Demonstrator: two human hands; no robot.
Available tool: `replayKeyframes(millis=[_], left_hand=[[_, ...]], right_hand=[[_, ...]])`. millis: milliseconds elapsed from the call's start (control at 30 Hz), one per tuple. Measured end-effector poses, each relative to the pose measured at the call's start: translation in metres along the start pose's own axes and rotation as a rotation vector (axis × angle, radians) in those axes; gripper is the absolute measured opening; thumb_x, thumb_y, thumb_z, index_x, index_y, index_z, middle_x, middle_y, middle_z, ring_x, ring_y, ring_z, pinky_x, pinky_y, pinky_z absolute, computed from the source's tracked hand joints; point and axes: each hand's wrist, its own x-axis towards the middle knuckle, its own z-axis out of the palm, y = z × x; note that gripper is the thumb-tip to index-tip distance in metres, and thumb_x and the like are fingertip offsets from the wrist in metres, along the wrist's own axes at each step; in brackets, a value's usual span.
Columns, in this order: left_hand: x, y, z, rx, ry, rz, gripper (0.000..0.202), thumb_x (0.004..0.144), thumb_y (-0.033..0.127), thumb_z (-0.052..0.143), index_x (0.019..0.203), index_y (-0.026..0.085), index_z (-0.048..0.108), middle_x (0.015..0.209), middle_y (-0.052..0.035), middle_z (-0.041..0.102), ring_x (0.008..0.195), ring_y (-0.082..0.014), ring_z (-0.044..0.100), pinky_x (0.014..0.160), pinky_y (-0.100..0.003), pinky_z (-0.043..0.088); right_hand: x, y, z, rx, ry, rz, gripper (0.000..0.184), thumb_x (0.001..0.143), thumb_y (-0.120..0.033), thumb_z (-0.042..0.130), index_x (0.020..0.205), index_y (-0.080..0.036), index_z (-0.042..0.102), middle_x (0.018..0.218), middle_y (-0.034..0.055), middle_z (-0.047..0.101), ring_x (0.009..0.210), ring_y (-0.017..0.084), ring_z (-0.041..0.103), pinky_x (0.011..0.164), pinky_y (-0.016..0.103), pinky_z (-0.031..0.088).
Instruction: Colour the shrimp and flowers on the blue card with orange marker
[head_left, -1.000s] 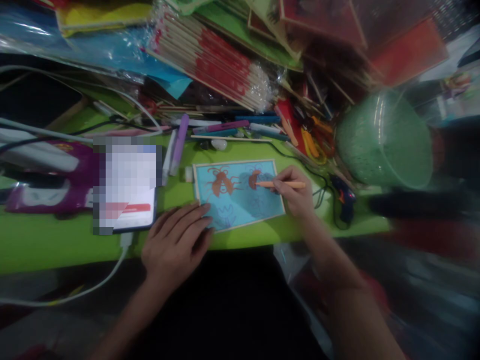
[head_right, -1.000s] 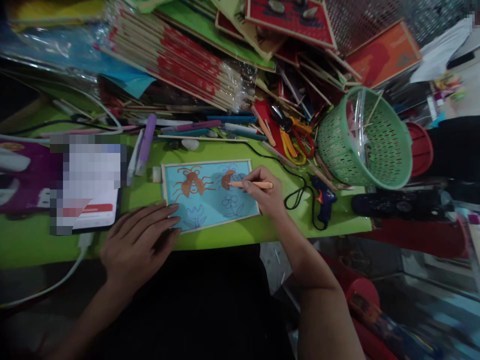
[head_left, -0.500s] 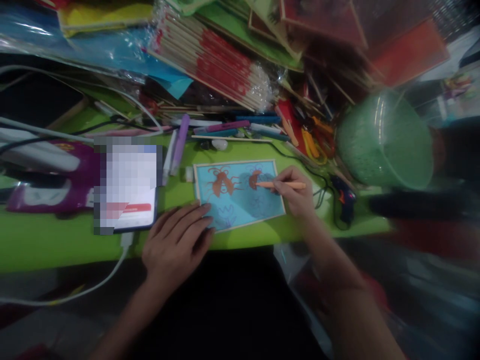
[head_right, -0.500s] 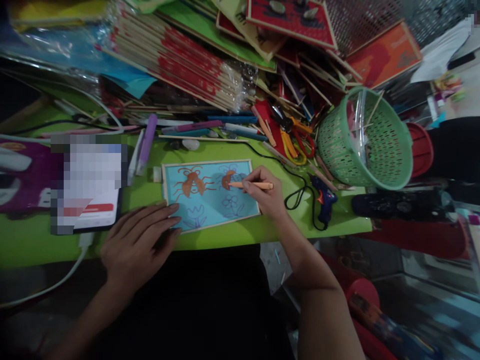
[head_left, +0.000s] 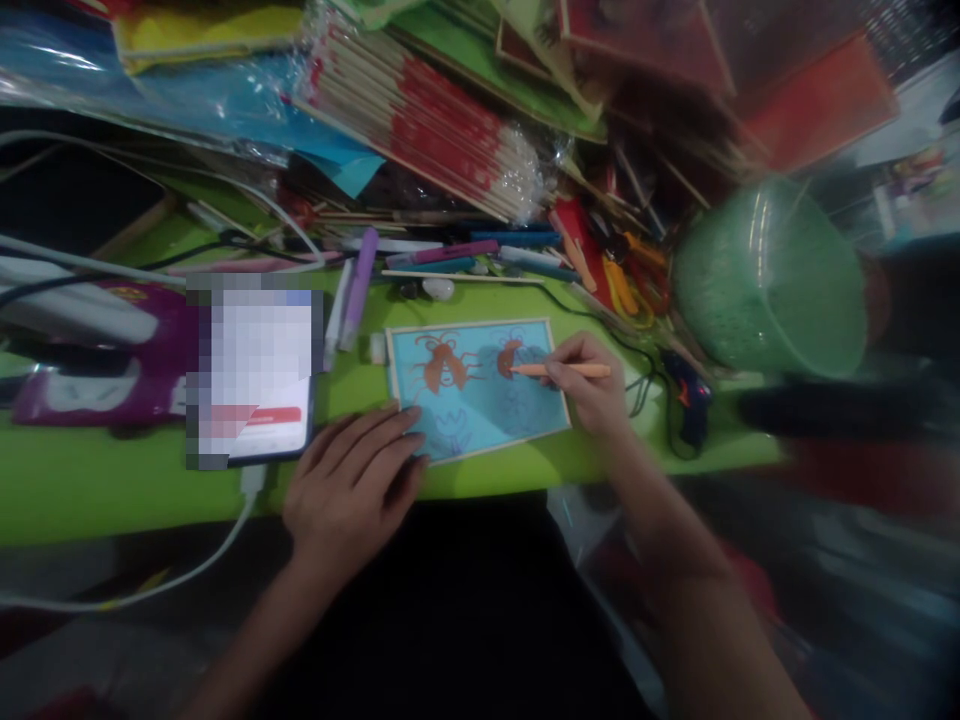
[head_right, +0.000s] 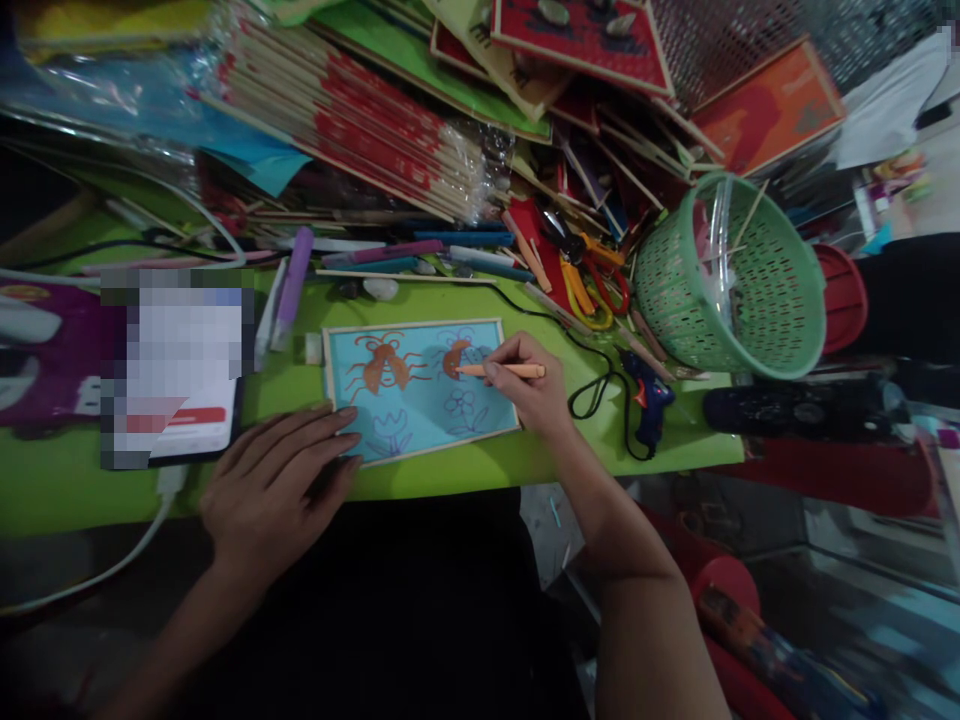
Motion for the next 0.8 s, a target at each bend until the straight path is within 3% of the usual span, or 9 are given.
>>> replayKeyframes(millis=[533, 800], left_hand=[[0.0020, -0.0005, -0.0005, 0.017, 0.013, 0.032, 0.027, 0.086, 0.014, 0.077, 0.110, 0.022, 0.067, 0.122, -0.0056, 0.080, 0.116, -0.0272, 0.074, 0.104, -0.044, 0.054], [0.0000, -0.0008, 0.0003, 0.013, 0.002, 0.007, 0.028, 0.088, 0.016, 0.073, 0.113, 0.027, 0.067, 0.124, -0.0026, 0.079, 0.117, -0.0263, 0.074, 0.106, -0.045, 0.054]], right_hand=[[-0.0015, 0.0034, -0.0022, 0.019, -0.017, 0.004, 0.020, 0.082, -0.040, 0.078, 0.080, -0.024, 0.068, 0.068, -0.0022, 0.069, 0.065, 0.017, 0.063, 0.062, 0.030, 0.048], [-0.0013, 0.0019, -0.0015, 0.035, -0.025, 0.003, 0.023, 0.083, -0.043, 0.080, 0.080, -0.024, 0.068, 0.068, -0.0027, 0.069, 0.064, 0.016, 0.064, 0.063, 0.031, 0.049]])
